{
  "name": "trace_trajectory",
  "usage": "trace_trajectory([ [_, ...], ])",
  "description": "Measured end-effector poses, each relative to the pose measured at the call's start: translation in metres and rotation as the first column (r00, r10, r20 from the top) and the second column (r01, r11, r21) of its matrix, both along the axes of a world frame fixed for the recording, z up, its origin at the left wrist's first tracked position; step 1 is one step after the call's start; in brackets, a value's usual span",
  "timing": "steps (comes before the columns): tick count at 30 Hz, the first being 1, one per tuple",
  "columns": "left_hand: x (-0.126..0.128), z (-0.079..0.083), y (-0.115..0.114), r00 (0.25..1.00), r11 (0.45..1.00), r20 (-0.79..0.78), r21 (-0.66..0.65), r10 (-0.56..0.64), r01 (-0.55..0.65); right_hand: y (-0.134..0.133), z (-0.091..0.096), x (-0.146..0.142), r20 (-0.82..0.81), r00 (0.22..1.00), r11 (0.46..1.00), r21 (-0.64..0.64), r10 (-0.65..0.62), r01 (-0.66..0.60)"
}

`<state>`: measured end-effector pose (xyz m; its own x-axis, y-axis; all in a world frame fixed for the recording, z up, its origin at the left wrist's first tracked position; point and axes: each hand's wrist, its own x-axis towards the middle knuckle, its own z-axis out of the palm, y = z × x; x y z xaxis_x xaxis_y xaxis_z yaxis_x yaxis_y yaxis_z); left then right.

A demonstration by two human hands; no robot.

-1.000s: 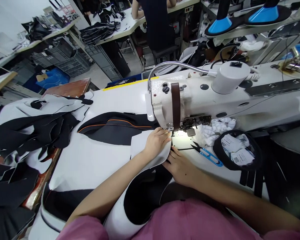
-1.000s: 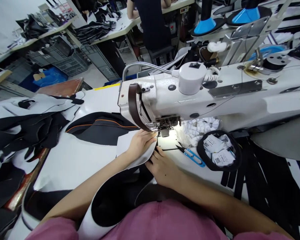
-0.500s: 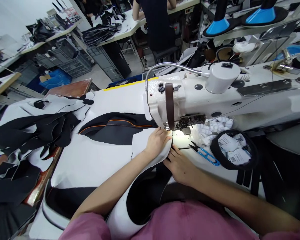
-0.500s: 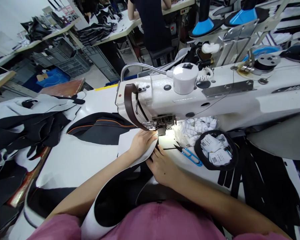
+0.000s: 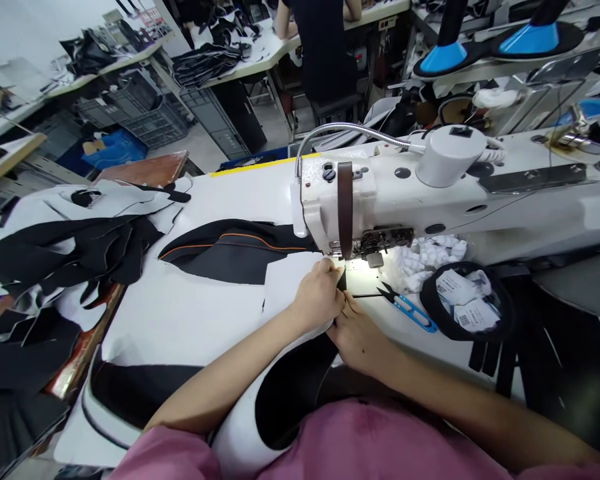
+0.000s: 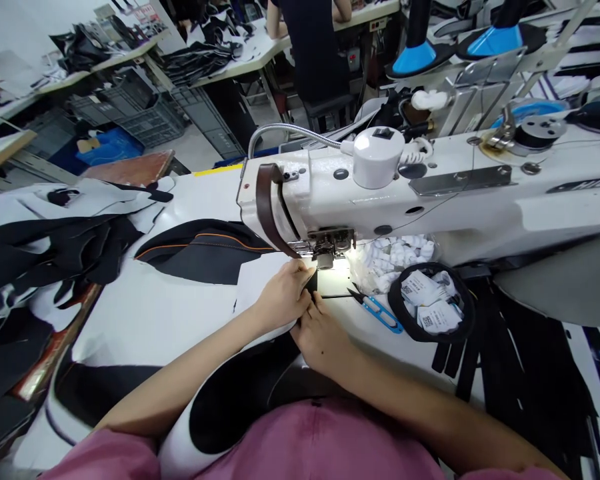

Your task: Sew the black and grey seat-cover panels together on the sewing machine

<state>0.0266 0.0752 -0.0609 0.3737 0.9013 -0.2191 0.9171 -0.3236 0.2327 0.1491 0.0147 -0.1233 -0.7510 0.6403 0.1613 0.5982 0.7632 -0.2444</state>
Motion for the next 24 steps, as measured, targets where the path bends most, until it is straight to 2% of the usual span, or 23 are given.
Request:
trace_trajectory([
  [3,-0.001,0.001,-0.001,1.000,0.997,-0.005,-0.081,0.021,-0.021,-0.004,0.001,-0.001,-0.004,1.000,1.000,0.018,-0.002,0.002],
  [7,0.000,0.003,0.001,0.996,0.992,-0.083,-0.122,0.010,-0.020,-0.003,0.003,-0.002,-0.003,0.999,0.998,0.049,-0.038,0.038],
  [12,0.006,0.003,0.006,0.996,0.992,-0.080,-0.112,0.050,-0.058,-0.002,0.005,-0.003,0.005,0.998,0.995,0.080,-0.063,0.062],
  [19,0.006,-0.006,0.008,0.997,0.996,0.048,-0.058,0.065,-0.062,-0.013,0.008,-0.006,-0.002,0.996,0.988,0.121,-0.092,0.091],
  [24,0.003,-0.010,0.007,0.998,0.998,0.023,-0.032,0.051,-0.050,-0.013,0.009,-0.007,-0.012,0.995,0.986,0.136,-0.095,0.096],
])
